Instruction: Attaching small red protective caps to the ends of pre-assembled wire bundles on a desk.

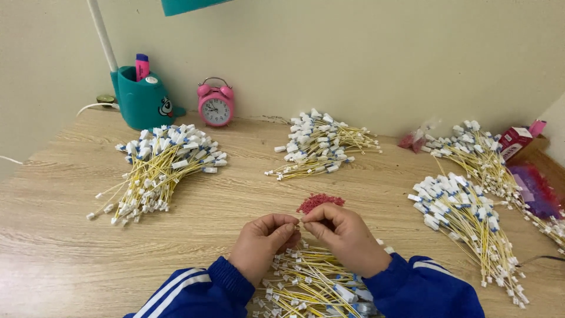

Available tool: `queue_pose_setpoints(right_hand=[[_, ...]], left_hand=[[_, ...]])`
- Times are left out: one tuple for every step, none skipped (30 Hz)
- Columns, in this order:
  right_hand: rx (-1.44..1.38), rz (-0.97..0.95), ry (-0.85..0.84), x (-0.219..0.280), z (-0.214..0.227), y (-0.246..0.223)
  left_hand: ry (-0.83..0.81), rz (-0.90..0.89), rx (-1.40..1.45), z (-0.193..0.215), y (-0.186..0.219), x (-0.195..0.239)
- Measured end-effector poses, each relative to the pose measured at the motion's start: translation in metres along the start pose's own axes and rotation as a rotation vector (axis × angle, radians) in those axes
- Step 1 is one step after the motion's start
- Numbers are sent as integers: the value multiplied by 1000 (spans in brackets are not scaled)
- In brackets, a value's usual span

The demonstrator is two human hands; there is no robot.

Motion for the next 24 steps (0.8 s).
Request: queue_pose_setpoints(right_hand=[[-1,-1,0,0,-2,-1],[2,89,30,1,-3,-2],[6,180,61,1,-3,-4],[6,179,62,1,-5,-3],[44,226,74,1,-6,-3],[81,273,87,1,-8,-2],[80,273,87,1,-8,-8],[117,315,68,1,-8,-14],[154,356,49,0,-9,-20],[153,356,48,0,-9,-21],[195,366,50,0,-9,-23],[238,376,51,1,-9,-24],[238,376,51,1,-9,-22],[253,388,65,1,-10,-20],[269,399,79,2,-10,-18],[269,399,78,2,-11,-16],[276,425,114,3,-12,-15],[283,451,149,4,-12,-14],[283,452,149,4,-13,-13],[273,453,148,3,-13,-13],[263,452,148,3,-13,-12],[262,450,148,4,-13,-12],[268,441,139,4,-13,-11],[274,433,130,4,-13,-11]], left_hand=[[0,1,0,-1,2,3],[-7,6,2,-2,4,5],[-15,10,3,-3,7,7],[-16,11,2,-4,6,6],[13,17,60,-4,5,5],[42,24,117,-4,4,4],[42,24,117,-4,4,5],[34,56,149,-3,5,5],[26,88,180,-3,5,5],[27,88,180,-4,8,8],[32,105,191,-5,10,10],[37,121,202,-7,13,13],[37,121,202,-6,12,12],[27,115,219,-5,11,11],[17,108,236,-4,10,10],[17,108,236,-4,9,9],[13,106,243,-4,8,8],[9,105,249,-3,7,7],[10,104,250,-4,8,8],[11,103,251,-5,9,9],[12,103,252,-6,10,9],[13,104,252,-5,10,10],[15,97,228,-5,9,10],[16,89,203,-5,9,10]])
Point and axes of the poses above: each hand's wrist, its own x-axis away from the middle knuckle, its own z-axis out of the back of the hand, y = z × x, the point moved 1 cm from there along -x, towards the middle knuckle, and after that the axes turned 15 degrees about z, right-handed, at the moved point
